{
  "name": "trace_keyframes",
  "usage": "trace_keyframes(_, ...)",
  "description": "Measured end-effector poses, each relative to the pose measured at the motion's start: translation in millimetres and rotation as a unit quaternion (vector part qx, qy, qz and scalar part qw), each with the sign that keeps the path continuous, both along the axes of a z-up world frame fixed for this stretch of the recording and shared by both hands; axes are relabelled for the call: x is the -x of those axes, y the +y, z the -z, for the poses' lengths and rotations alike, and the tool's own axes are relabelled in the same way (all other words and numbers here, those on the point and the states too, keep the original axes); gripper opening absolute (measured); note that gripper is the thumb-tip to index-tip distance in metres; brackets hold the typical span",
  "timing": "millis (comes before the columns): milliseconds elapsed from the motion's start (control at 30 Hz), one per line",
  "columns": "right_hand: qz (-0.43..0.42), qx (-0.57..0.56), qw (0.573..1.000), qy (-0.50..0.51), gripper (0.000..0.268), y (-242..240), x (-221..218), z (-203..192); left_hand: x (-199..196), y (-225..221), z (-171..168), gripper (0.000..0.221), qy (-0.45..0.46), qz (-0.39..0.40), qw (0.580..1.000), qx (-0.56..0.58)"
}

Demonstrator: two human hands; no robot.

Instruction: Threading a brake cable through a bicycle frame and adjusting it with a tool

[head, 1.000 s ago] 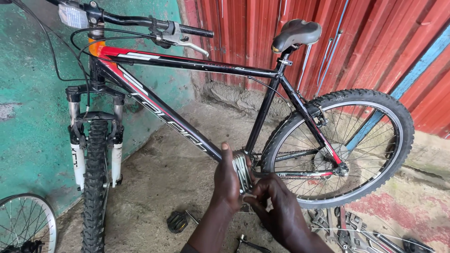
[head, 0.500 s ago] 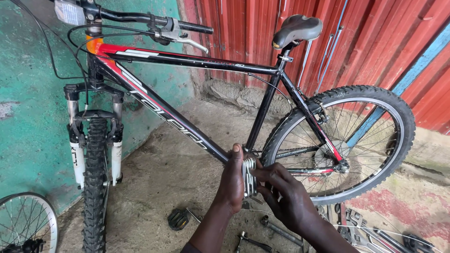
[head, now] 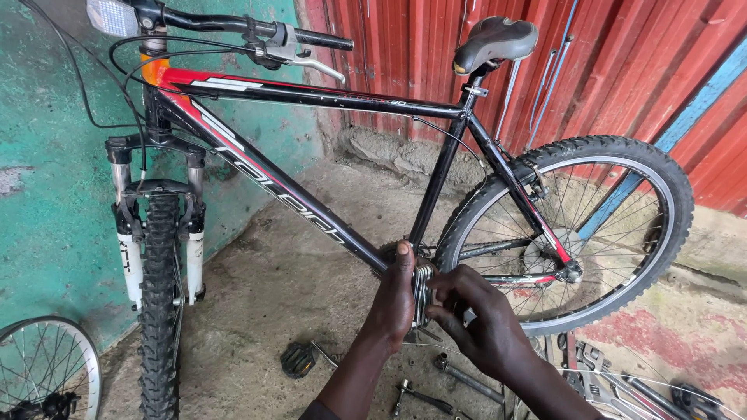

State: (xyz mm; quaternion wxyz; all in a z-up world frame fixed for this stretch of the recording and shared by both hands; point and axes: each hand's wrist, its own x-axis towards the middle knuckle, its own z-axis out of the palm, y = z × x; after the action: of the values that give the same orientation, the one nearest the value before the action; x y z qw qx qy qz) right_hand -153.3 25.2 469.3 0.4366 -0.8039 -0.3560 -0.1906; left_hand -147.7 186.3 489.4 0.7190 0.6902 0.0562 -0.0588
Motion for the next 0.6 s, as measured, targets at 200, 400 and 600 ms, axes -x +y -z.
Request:
trace_keyframes(200, 0.018, 0.036, 0.998, 0.053, 0.040, -6, -7, 4, 3, -5, -5, 0.080, 0.033, 0.011, 0.996, 0.079)
trace_keyframes(400, 0.051, 0.082, 0.985, -0.143, 0.009, -22, -20, 12, 14, -11, -19, 0.124, 0.112, 0.116, 0.983, -0.093)
trace_keyframes(600, 0.203, -0.009, 0.979, -0.033, 0.018, -22, -21, -4, 6, -14, 8, 0.111, 0.056, 0.128, 0.988, -0.060)
